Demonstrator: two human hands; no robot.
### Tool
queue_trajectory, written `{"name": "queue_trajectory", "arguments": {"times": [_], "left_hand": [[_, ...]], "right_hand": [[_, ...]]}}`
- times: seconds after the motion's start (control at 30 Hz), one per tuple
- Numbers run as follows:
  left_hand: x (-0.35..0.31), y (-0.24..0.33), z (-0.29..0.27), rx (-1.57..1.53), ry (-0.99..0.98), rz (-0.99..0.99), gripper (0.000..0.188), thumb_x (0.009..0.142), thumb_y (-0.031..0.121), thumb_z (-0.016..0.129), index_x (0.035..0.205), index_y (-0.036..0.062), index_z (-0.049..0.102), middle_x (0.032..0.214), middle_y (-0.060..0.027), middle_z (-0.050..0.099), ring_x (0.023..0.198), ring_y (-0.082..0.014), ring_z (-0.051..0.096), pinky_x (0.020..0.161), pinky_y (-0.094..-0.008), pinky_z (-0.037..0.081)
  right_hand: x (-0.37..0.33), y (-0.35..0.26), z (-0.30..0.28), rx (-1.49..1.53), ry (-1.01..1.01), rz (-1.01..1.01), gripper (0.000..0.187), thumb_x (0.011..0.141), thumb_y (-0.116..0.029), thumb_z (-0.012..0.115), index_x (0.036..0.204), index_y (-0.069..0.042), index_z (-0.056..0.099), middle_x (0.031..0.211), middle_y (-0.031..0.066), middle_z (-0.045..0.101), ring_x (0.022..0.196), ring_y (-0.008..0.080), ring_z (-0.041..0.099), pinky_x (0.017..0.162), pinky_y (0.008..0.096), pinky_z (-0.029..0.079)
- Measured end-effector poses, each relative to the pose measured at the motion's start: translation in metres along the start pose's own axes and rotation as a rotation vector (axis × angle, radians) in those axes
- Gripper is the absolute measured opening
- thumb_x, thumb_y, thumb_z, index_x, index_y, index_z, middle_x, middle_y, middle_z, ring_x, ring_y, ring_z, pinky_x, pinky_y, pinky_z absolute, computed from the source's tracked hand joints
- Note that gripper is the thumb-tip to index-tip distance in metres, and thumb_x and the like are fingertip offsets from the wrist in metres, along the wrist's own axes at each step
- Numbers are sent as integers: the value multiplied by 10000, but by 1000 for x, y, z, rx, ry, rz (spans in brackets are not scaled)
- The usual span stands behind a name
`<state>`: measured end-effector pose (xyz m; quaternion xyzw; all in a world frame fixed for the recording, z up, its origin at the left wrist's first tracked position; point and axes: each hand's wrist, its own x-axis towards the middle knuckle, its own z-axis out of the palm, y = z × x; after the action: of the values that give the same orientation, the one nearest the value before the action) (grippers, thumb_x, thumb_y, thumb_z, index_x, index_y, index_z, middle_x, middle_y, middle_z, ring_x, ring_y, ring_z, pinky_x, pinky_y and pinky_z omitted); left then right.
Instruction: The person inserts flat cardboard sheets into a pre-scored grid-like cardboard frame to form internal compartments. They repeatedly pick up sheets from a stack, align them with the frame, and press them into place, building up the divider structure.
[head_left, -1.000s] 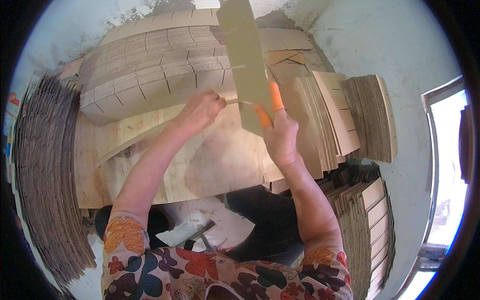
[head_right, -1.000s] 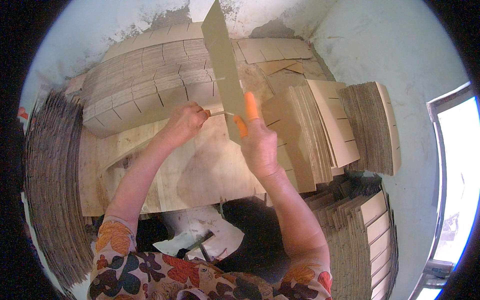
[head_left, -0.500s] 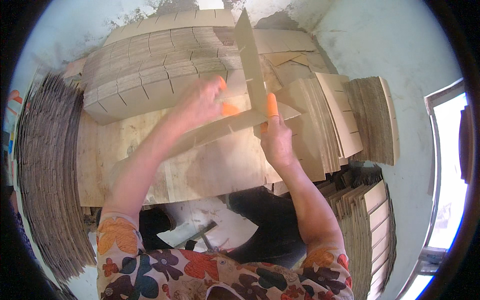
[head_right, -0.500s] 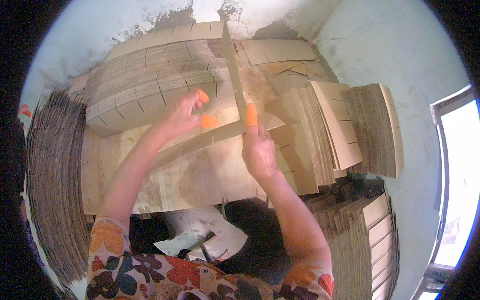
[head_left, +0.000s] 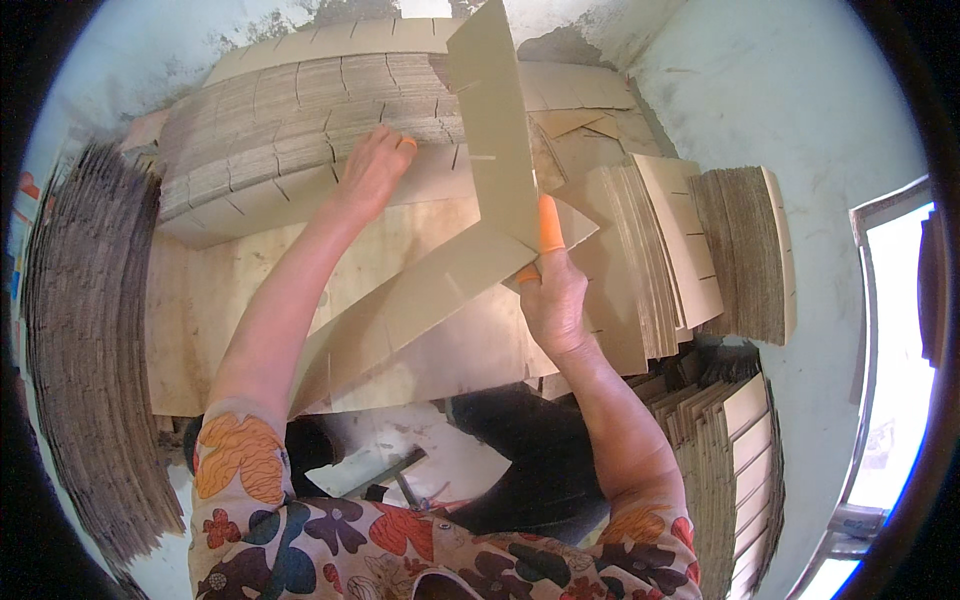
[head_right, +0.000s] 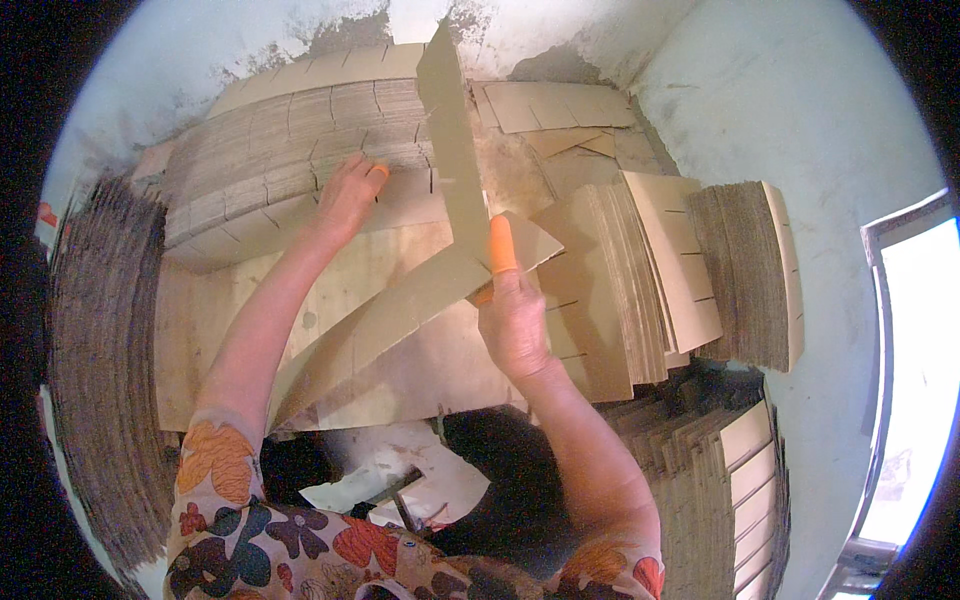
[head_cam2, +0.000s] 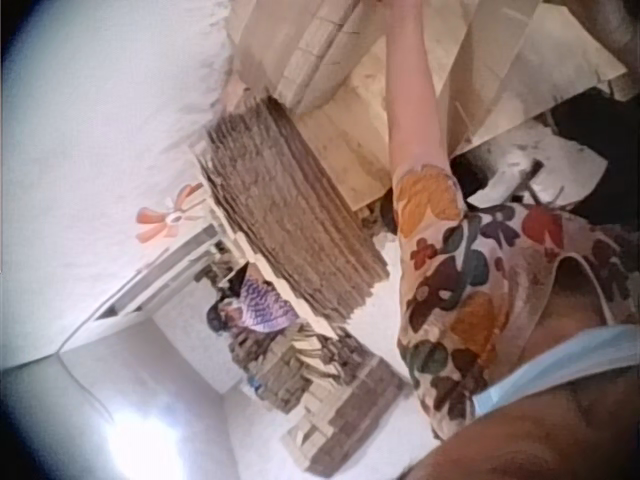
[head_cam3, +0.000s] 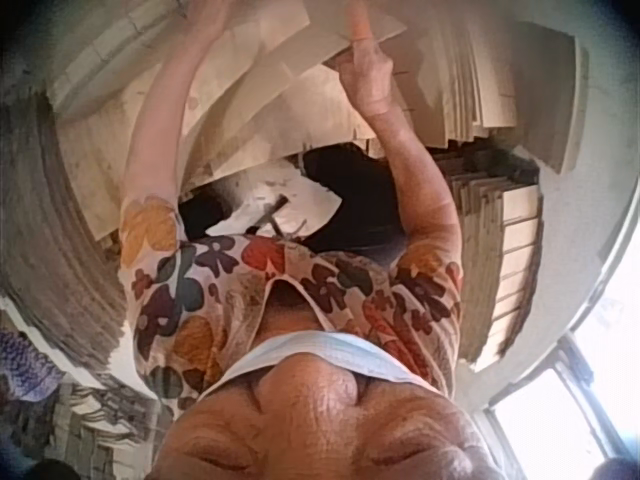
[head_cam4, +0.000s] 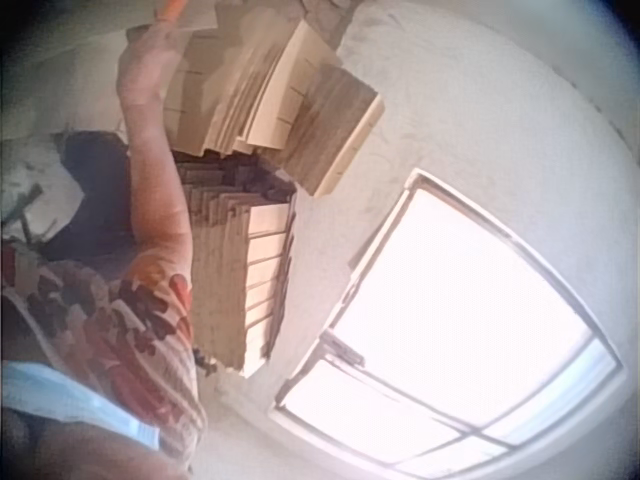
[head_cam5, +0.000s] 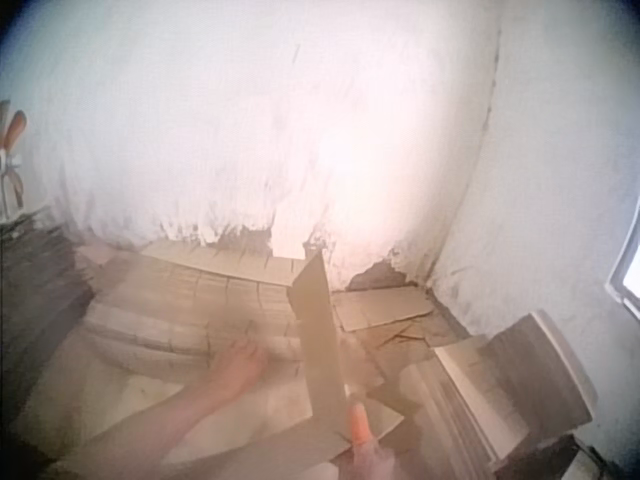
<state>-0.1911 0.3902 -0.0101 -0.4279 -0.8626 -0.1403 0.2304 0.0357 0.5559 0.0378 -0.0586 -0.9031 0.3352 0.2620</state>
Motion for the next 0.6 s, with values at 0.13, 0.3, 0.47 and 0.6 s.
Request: {"name": "queue_trajectory", "arguments": {"times": [0.13,0.3,0.47,0.6], "left_hand": [[-6,12,-20,-86,15,40,138,708,-7,581,840,34,581,779,-115,591,791,-299,569,686,-390,495],[-5,27,-28,-155,131,98,120,677,-22,582,769,38,535,750,-97,575,801,-274,572,701,-380,501],[-5,43,-43,-255,143,80,142,702,-18,622,836,28,625,770,-110,603,779,-288,585,671,-397,497],[-12,61,-60,-335,136,67,136,709,-17,635,837,29,626,776,-115,602,766,-286,583,652,-384,489]], "right_hand": [[2,-6,-4,-41,-60,46,721,805,77,554,1449,-101,284,967,225,621,835,310,632,743,332,501],[0,-1,-7,-127,-108,-47,891,680,156,552,1465,-94,214,987,194,611,745,297,623,663,357,532],[-3,5,-5,-105,-129,-35,860,714,123,546,1470,-94,196,977,204,603,738,309,616,659,373,527],[-5,18,-2,-235,-180,-26,832,739,70,561,1467,-79,188,982,222,591,772,348,615,661,408,520]]}}
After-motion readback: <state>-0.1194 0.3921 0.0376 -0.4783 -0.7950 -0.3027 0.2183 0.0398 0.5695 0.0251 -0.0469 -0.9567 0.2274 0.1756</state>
